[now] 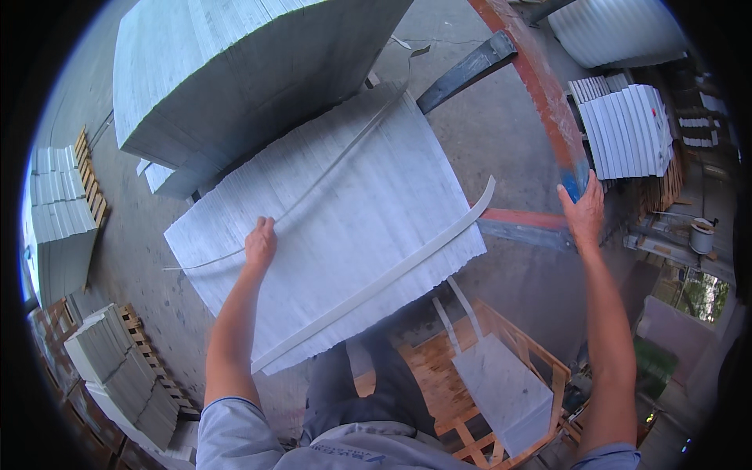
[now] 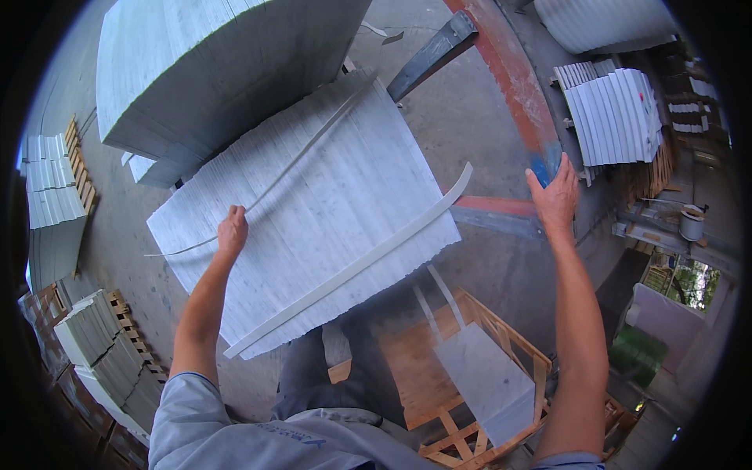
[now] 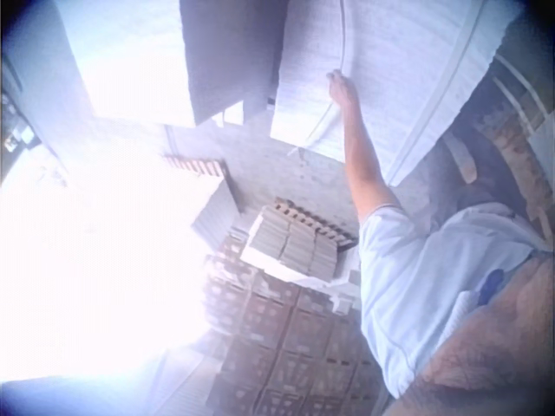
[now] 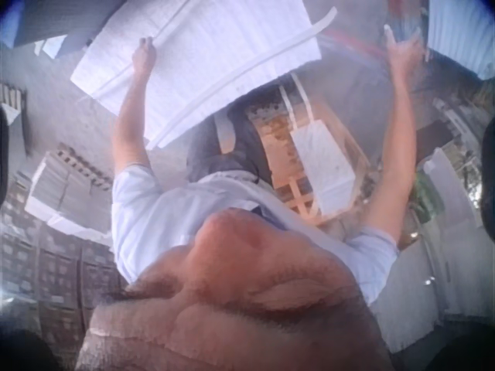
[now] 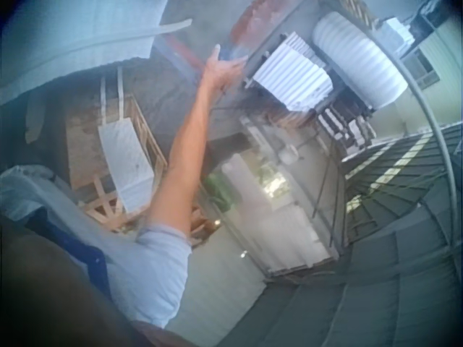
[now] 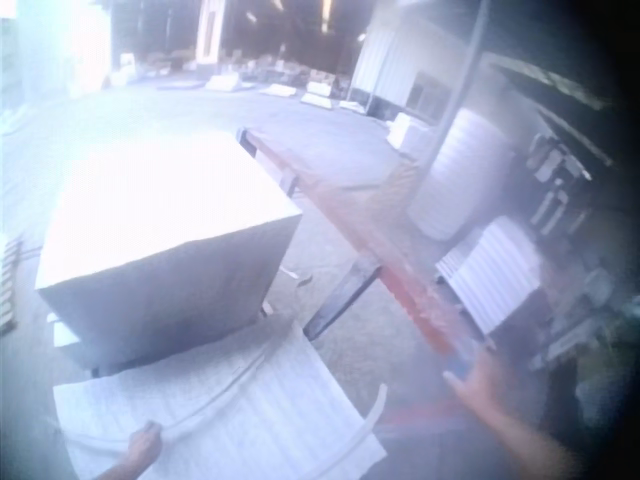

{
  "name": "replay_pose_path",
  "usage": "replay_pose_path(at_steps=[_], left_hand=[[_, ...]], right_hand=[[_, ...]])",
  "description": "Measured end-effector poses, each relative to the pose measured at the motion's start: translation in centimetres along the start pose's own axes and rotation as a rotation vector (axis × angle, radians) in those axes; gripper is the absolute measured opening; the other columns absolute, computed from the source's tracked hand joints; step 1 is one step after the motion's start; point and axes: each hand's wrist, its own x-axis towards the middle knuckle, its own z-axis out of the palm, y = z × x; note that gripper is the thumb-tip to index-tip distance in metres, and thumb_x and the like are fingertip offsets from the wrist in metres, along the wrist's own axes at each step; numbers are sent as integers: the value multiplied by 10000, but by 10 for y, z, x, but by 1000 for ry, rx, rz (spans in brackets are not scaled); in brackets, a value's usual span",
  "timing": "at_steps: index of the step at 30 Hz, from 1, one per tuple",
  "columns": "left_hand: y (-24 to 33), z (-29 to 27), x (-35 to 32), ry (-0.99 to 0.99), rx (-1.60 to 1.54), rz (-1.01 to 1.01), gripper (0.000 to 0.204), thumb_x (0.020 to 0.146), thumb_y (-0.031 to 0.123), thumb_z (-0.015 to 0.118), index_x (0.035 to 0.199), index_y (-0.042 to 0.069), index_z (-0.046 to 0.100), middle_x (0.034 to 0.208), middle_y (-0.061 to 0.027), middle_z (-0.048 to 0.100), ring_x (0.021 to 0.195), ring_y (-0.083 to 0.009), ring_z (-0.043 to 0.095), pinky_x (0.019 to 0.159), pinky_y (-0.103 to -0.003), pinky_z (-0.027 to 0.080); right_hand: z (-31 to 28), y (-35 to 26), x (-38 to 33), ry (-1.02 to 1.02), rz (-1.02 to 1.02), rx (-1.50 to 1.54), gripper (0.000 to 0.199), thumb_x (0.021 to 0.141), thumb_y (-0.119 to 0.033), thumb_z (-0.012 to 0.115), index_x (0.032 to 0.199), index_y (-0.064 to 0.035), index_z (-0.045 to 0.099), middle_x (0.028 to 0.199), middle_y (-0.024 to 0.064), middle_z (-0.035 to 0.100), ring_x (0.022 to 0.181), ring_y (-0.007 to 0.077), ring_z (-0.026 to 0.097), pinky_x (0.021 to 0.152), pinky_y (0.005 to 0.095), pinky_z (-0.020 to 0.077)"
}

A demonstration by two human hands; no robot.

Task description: The person repeatedly picks up white rectangular panels from a stack and places them onto a wooden pallet frame. The person walks back and forth between the stack and the pallet, handling one panel at a time and aligning it on the growing pile.

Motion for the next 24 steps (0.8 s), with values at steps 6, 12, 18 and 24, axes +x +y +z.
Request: replay_pose_path(at_steps=[6, 12, 18, 24], left_hand=[[77, 21, -124, -53, -160, 234, 238, 753, 62, 517, 981, 103, 570, 764, -118, 535, 647, -301, 576, 550, -407, 469], [131, 59, -205, -106, -125, 58, 352, 693, 100, 595, 1036, 77, 519, 940, -113, 499, 858, -287, 542, 674, -398, 457], [145, 90, -225, -41, -16, -85, 264, 688, 111, 583, 928, 54, 490, 931, -105, 482, 876, -282, 499, 669, -396, 411], [143, 98, -237, -88, 22, -24, 215, 676, 125, 583, 859, 54, 495, 881, -112, 489, 861, -282, 504, 667, -391, 410]], right_hand=[[0, 0, -3, 19, -16, -1, 769, 748, -447, 639, 1300, 11, 359, 1247, 221, 460, 1139, 372, 436, 951, 435, 351], [2, 2, -4, 38, -29, -11, 764, 748, -460, 640, 1288, 11, 373, 1240, 219, 468, 1124, 371, 453, 939, 440, 364], [4, 4, -4, -3, -7, -23, 773, 752, -487, 623, 1289, 9, 375, 1246, 217, 466, 1128, 366, 456, 944, 437, 366], [1, 5, -5, 3, 20, -41, 793, 749, -499, 615, 1307, 3, 361, 1265, 208, 456, 1150, 362, 441, 957, 439, 357]])
